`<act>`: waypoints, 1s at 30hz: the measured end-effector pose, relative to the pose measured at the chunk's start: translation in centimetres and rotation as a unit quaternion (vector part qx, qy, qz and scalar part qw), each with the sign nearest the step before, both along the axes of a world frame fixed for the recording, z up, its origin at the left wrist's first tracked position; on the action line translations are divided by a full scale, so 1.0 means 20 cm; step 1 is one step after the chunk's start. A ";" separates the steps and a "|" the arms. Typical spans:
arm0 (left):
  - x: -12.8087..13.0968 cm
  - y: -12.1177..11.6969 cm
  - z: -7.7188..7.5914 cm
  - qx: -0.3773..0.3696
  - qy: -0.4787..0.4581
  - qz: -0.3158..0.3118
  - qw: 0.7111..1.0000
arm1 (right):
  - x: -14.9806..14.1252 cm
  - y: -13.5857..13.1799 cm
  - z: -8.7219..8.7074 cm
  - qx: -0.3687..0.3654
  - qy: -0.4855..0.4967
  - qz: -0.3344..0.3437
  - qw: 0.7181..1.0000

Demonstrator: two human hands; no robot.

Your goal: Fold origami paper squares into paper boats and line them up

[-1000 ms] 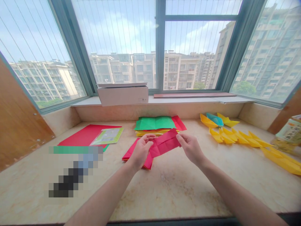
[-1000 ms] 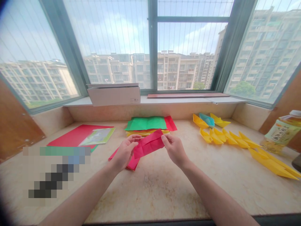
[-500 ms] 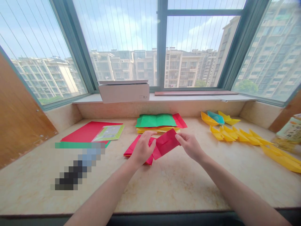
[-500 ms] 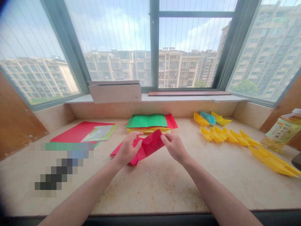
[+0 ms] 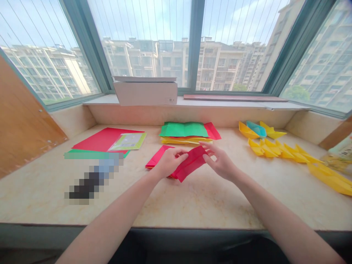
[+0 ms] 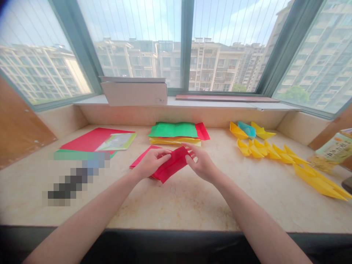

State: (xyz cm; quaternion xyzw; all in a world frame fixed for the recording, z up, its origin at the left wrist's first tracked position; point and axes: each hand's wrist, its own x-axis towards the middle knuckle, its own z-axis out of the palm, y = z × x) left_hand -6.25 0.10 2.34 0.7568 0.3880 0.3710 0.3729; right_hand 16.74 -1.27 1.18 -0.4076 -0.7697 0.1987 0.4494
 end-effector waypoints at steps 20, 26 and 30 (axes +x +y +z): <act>-0.04 0.01 -0.02 0.248 0.280 0.186 0.909 | 0.01 0.01 -0.02 0.083 -0.100 0.031 0.991; -0.01 -0.02 -0.01 0.311 0.277 0.180 0.891 | 0.00 0.01 -0.02 0.057 -0.109 0.015 0.992; 0.05 -0.08 -0.02 0.322 0.293 0.125 0.891 | 0.00 0.01 -0.02 0.031 -0.152 -0.015 0.988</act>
